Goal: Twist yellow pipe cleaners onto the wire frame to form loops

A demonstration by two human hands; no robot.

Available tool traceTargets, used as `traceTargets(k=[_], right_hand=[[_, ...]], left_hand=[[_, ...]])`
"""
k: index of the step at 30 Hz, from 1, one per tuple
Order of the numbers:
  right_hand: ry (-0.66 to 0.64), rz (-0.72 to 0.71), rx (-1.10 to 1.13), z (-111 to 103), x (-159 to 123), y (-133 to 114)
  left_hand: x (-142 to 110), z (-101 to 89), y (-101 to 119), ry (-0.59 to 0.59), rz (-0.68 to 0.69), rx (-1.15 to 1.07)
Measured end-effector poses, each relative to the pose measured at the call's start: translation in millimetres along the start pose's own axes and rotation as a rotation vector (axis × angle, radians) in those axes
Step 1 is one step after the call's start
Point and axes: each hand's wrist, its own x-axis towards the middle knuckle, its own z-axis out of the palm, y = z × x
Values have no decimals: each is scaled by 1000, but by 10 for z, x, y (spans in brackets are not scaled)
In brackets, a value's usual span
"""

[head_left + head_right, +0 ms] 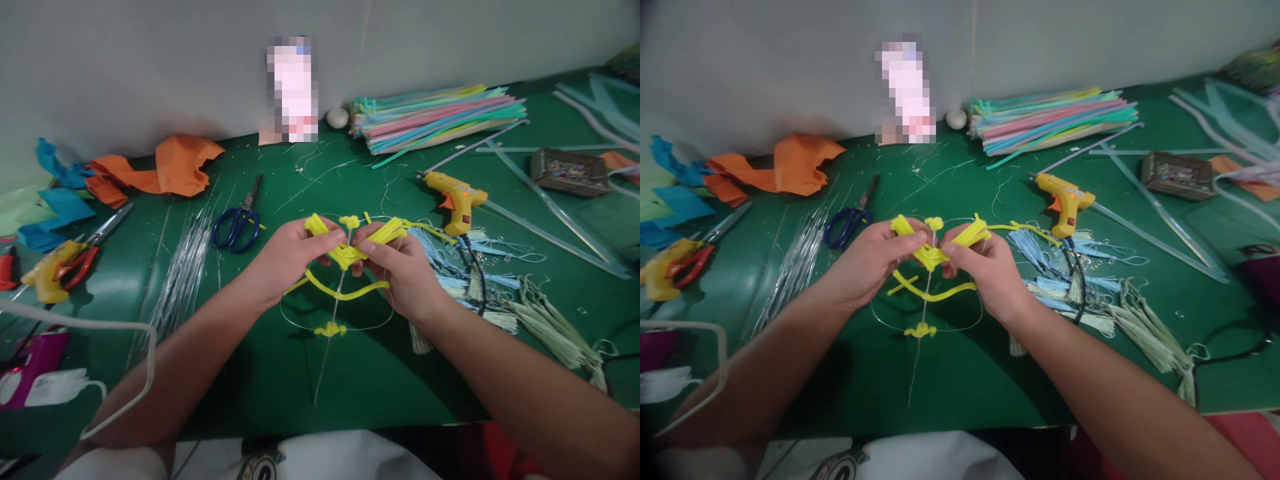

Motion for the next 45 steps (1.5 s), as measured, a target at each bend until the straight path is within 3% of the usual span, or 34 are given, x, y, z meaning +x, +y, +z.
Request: traceTargets(k=[4,6,8,10,12,15,22,35,40,45], right_hand=[[1,10,1,3,3,3],[11,7,1,1,1,3],[16,10,-10,2,-2,1],[10,17,-21,7,-3,-2],[9,15,-18,14,-2,1],[31,8,-11,16,-1,20],[54,2,-19,5,-11,55],[49,-41,-42,10,-15,52],[45,-48,-62,22,-19,43],[54,-75,-58,27,-28,43]], left_hand=[[5,-81,-8,73,122,217],[-15,-120,-9,268,360,363],[-54,-132,-2,457,702,612],[-98,-109,4,419,992,966],[-132,-62,3,297,1099,1198],[-153,5,-9,213,1096,1323],[-186,63,-11,268,1024,1376],[-206,103,-27,243,888,1326],[-213,119,-27,331,920,1315],[-203,117,-32,295,911,1319]])
